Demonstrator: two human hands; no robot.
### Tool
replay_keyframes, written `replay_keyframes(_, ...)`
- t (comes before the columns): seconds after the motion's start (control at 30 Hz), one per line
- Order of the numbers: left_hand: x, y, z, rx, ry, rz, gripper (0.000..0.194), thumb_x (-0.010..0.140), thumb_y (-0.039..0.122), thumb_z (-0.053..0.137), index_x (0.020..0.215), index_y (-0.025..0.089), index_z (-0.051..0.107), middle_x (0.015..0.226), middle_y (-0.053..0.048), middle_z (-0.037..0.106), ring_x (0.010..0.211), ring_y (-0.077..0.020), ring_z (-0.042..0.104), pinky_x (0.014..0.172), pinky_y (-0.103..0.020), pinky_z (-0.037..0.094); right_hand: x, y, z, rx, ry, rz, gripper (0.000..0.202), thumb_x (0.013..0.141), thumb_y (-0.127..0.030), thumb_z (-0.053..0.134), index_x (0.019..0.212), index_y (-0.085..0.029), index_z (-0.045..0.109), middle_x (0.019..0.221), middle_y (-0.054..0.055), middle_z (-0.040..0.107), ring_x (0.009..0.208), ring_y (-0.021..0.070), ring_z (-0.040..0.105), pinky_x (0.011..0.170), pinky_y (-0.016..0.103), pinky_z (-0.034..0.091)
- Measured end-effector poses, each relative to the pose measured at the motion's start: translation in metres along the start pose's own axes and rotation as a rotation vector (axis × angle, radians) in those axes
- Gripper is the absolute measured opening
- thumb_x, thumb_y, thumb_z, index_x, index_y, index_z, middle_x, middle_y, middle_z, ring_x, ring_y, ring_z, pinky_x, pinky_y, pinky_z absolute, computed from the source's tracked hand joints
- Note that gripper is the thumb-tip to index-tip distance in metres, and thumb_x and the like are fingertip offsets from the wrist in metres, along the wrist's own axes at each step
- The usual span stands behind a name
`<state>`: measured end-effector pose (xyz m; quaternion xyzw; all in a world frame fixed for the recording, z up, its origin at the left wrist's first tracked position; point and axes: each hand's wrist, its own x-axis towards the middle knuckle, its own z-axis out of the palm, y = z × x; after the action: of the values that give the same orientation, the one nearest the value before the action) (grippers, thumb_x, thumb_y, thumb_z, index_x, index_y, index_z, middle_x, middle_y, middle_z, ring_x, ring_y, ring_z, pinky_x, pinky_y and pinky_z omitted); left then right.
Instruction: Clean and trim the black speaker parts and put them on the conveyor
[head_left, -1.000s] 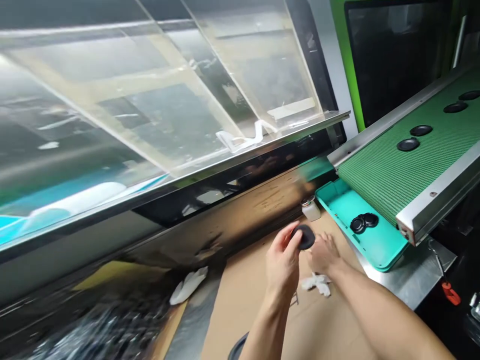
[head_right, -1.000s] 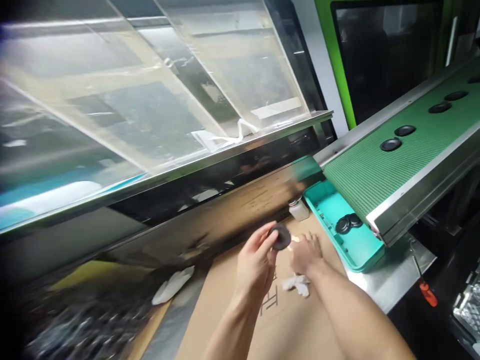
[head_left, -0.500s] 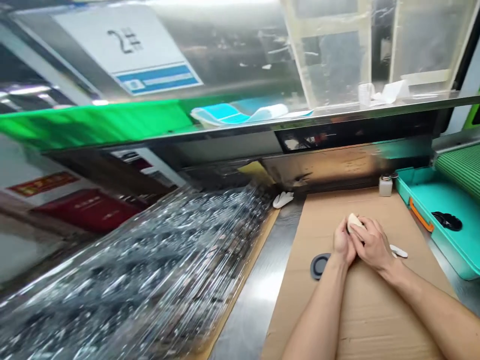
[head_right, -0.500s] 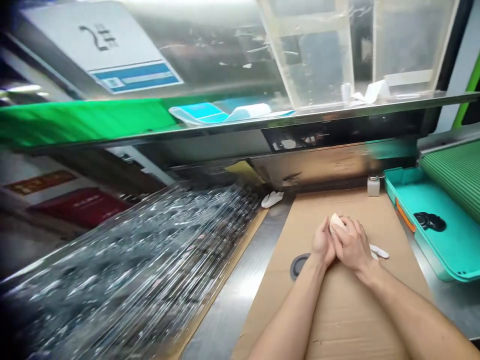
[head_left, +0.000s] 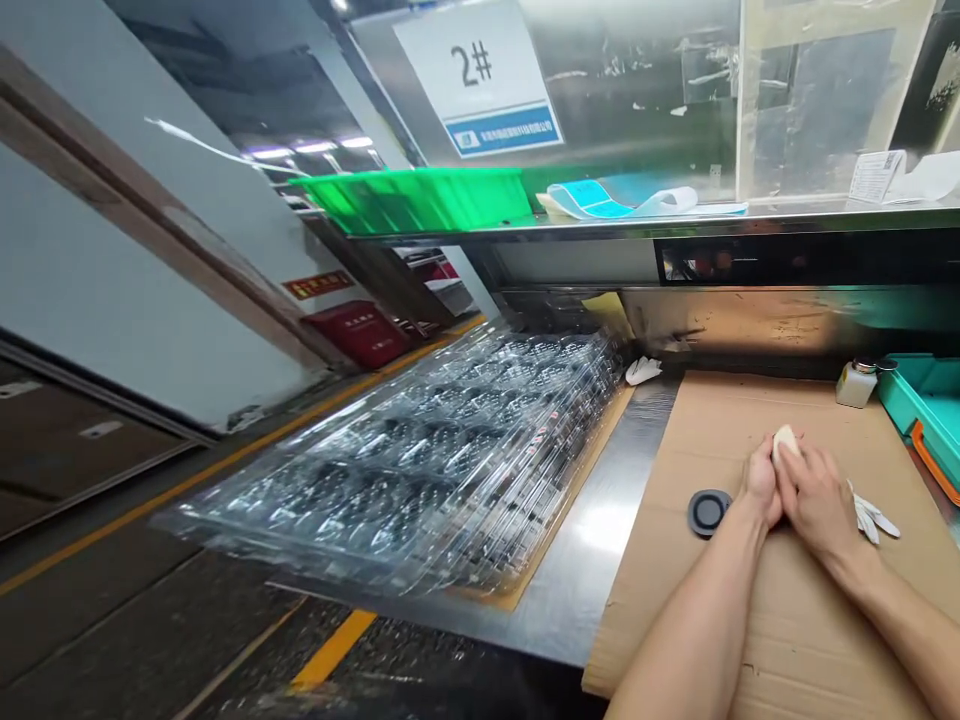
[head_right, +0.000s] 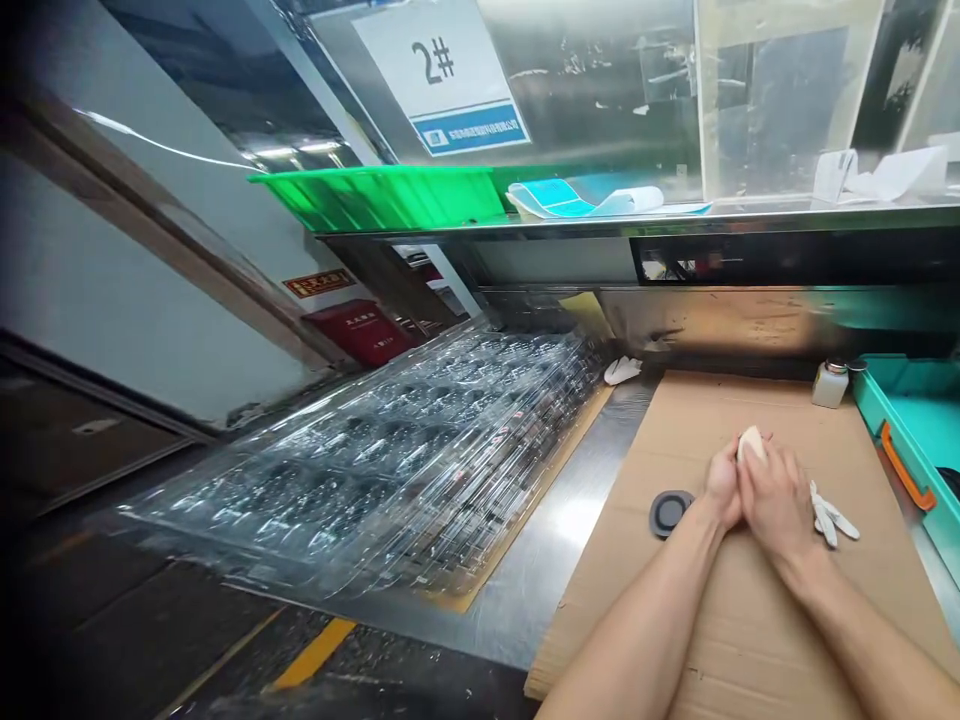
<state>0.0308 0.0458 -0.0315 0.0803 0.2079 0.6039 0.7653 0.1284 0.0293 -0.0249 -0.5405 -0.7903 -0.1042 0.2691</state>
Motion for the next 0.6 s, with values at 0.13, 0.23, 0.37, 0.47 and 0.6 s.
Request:
replay_keyframes(0.13,0.002,0.001,-0.001,-0.018,0.03,0.02,0.034,0.101,0.035,0.041,0.097,0.015,0.069,0.114,-0.013,0.072,0.104,-0.0211,0.069,0.1,-0.034,0.051,-0.001,0.002,-0.001,-0.027,0.009,0.073,0.04,0.101,-0.038,0.039,0.123,-0.022,0.069,0.118,0.013,0.067,0.096,0.0272,0.055,0.08,0.038,0.043)
replay_keyframes(0.23,0.002,0.001,-0.002,-0.017,0.023,-0.008,0.036,0.101,0.038,0.041,0.098,0.015,0.069,0.114,-0.014,0.072,0.104,-0.0221,0.07,0.1,-0.036,0.052,-0.001,0.003,0.001,0.017,-0.04,-0.014,0.039,0.101,-0.037,0.039,0.126,-0.024,0.067,0.125,0.012,0.064,0.098,0.0271,0.055,0.083,0.039,0.044)
replay_keyframes(0.37,0.003,-0.001,-0.001,-0.005,0.002,0.0,0.038,0.101,0.036,0.039,0.101,0.014,0.07,0.107,-0.014,0.074,0.105,-0.0225,0.069,0.1,-0.038,0.053,0.005,0.011,0.007,0.135,0.018,0.114,0.039,0.098,-0.038,0.044,0.125,-0.021,0.065,0.12,0.013,0.063,0.105,0.029,0.056,0.092,0.042,0.046)
replay_keyframes(0.47,0.003,-0.001,-0.001,-0.001,-0.001,0.015,0.038,0.101,0.033,0.038,0.1,0.013,0.071,0.105,-0.015,0.073,0.106,-0.0232,0.069,0.101,-0.037,0.052,0.007,0.018,0.006,0.317,-0.001,0.173,0.051,0.093,-0.039,0.05,0.138,-0.016,0.052,0.124,0.016,0.058,0.112,0.0285,0.057,0.096,0.041,0.048)
replay_keyframes(0.6,0.002,0.001,-0.002,-0.025,0.058,0.031,0.037,0.102,0.034,0.038,0.096,0.014,0.068,0.104,-0.013,0.072,0.102,-0.0212,0.07,0.1,-0.035,0.052,0.001,0.026,-0.005,0.485,-0.144,0.207,0.056,0.086,-0.037,0.059,0.138,-0.017,0.049,0.123,0.014,0.063,0.11,0.0274,0.062,0.095,0.039,0.049)
